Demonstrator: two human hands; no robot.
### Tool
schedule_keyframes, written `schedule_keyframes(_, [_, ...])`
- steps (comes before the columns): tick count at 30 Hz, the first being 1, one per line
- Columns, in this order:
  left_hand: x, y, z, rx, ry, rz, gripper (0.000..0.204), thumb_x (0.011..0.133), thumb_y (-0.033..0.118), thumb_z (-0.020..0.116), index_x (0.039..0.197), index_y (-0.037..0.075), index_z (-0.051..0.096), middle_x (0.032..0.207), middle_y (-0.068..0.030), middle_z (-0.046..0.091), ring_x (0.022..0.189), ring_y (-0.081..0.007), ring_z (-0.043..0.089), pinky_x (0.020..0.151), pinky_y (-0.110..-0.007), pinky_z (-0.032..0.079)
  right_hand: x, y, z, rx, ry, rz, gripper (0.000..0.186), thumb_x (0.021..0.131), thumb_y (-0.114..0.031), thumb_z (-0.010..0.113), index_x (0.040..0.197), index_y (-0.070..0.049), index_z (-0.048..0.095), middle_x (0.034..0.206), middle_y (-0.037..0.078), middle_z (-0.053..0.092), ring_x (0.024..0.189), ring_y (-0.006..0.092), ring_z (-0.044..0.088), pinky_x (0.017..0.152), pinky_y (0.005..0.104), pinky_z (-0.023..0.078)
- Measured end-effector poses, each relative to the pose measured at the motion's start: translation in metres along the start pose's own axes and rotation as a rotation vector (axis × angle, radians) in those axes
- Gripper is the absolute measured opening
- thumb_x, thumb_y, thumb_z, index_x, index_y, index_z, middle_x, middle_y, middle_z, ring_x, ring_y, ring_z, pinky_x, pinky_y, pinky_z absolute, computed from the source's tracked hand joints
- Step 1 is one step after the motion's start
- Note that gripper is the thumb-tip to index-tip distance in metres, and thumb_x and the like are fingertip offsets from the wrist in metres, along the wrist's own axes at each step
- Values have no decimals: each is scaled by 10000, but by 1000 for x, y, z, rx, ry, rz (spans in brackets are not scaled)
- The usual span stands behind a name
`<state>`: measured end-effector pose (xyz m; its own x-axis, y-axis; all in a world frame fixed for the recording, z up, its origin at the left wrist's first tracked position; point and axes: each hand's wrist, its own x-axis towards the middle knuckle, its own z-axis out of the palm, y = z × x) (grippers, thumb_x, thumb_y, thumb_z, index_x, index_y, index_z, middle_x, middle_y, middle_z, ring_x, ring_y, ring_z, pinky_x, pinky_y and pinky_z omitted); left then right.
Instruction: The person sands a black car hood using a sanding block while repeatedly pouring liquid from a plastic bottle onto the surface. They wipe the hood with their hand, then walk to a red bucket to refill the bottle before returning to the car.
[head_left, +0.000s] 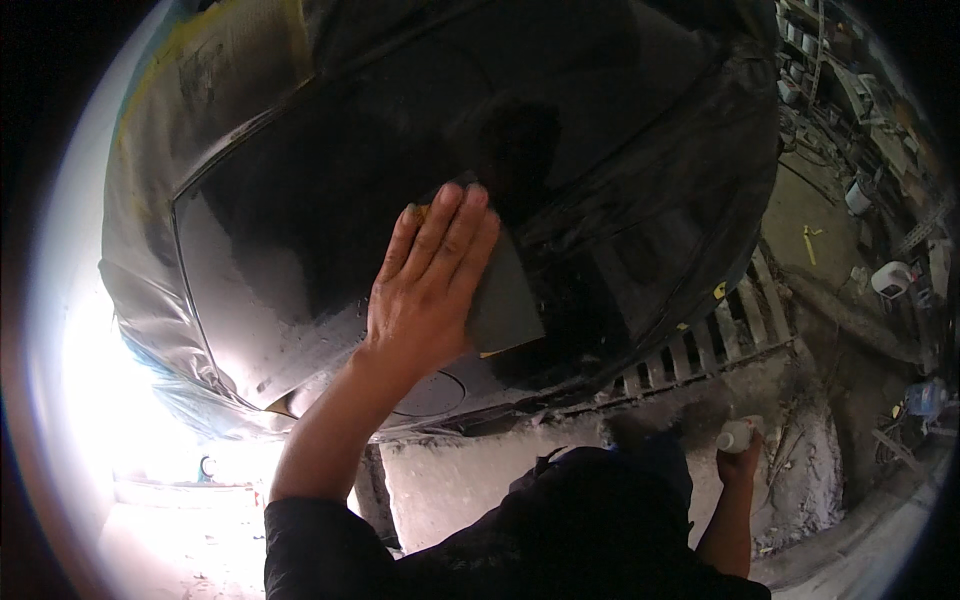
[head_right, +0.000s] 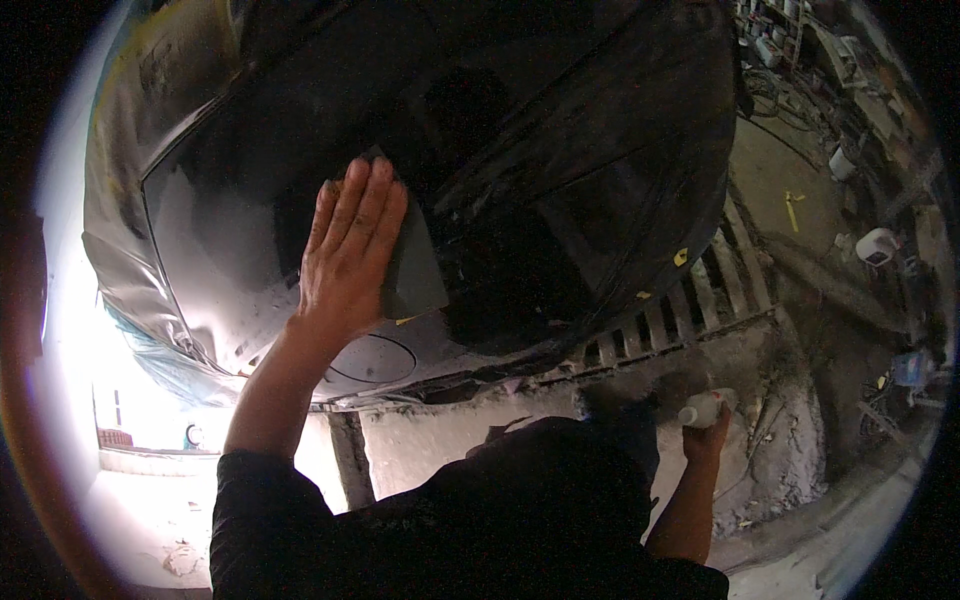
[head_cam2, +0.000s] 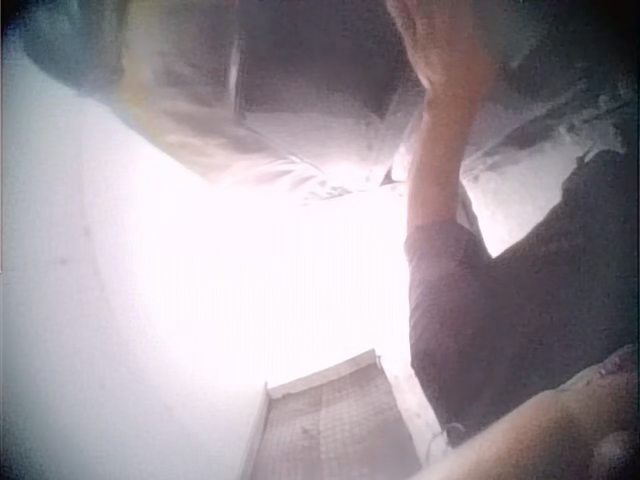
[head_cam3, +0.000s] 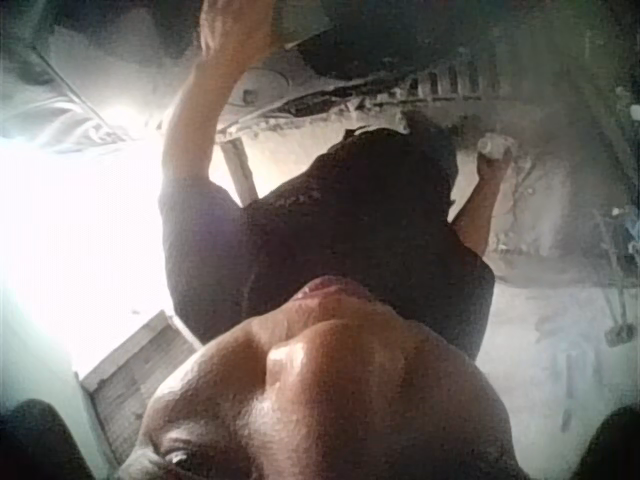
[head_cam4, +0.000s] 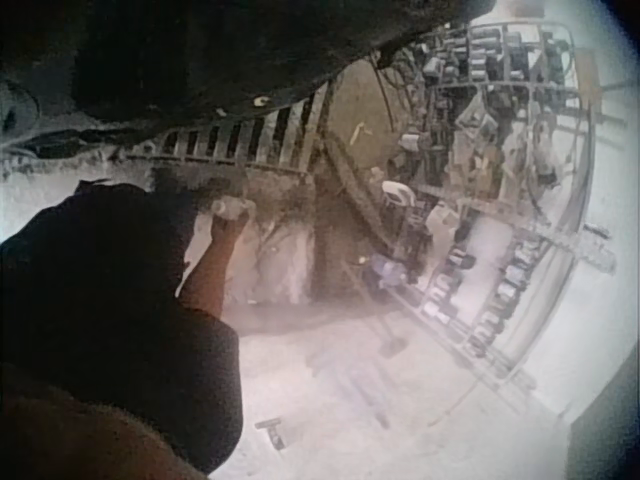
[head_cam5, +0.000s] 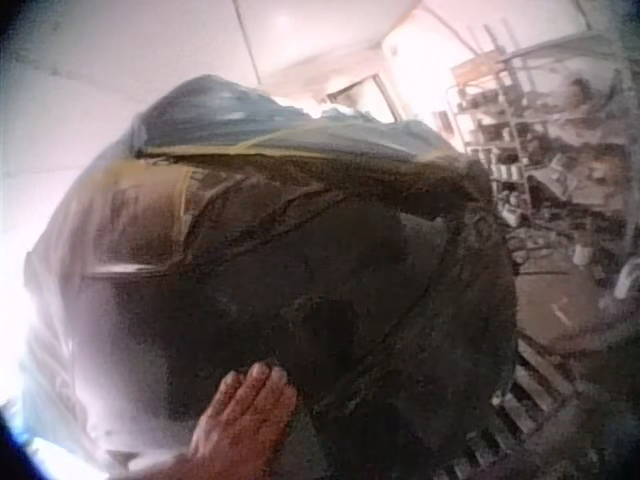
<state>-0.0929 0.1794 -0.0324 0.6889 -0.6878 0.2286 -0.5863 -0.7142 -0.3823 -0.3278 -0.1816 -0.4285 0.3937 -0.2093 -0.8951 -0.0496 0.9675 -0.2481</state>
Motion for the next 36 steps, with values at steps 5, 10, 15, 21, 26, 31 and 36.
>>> schedule_keyframes(5, [46,20,-7,-39,63,-5,681,798,91,637,1444,10,437,1584,-154,291,1504,-270,180,1222,-461,122,9,0,-5,-10,-45,14,391,1016,-414,435,1284,-135,490,1160,76,537,1053,259,563,901,415,487])
schedule_keyframes(10, [32,12,-9,-17,54,-4,683,790,89,634,1443,19,446,1581,-149,301,1494,-277,218,1221,-455,126,20,3,-20,32,-107,54,405,1014,-429,441,1292,-136,483,1171,76,538,1069,263,560,909,416,486])
schedule_keyframes(15, [1,4,-3,-26,61,-63,763,754,80,676,1468,29,412,1591,-150,278,1501,-285,188,1220,-469,125,31,11,-34,14,-133,9,425,1006,-435,456,1300,-131,489,1191,81,550,1094,262,565,922,400,491])
schedule_keyframes(21, [36,11,-2,-30,147,-72,795,753,111,706,1476,17,389,1593,-165,265,1503,-299,176,1217,-476,128,28,6,-37,100,-1,57,401,1002,-405,479,1270,-116,547,1214,92,590,1073,282,599,889,431,527])
schedule_keyframes(26, [-3,4,1,-38,106,-145,779,751,147,718,1457,15,418,1585,-163,285,1496,-319,194,1211,-479,159,20,-1,-30,109,-17,52,415,1008,-408,460,1295,-114,511,1234,92,573,1071,279,596,867,426,533])
schedule_keyframes(31, [50,9,-5,95,188,-78,800,706,175,754,1431,11,457,1573,-172,310,1490,-325,216,1202,-490,181,44,-3,-55,8,-155,36,431,1013,-414,436,1320,-115,480,1236,97,562,1097,280,575,910,426,503])
schedule_keyframes(36, [15,9,10,8,215,-130,795,699,114,738,1430,-3,447,1559,-186,328,1481,-347,237,1195,-505,196,35,-8,-44,67,-73,58,451,1003,-441,442,1316,-120,488,1242,93,560,1108,279,570,906,424,504])
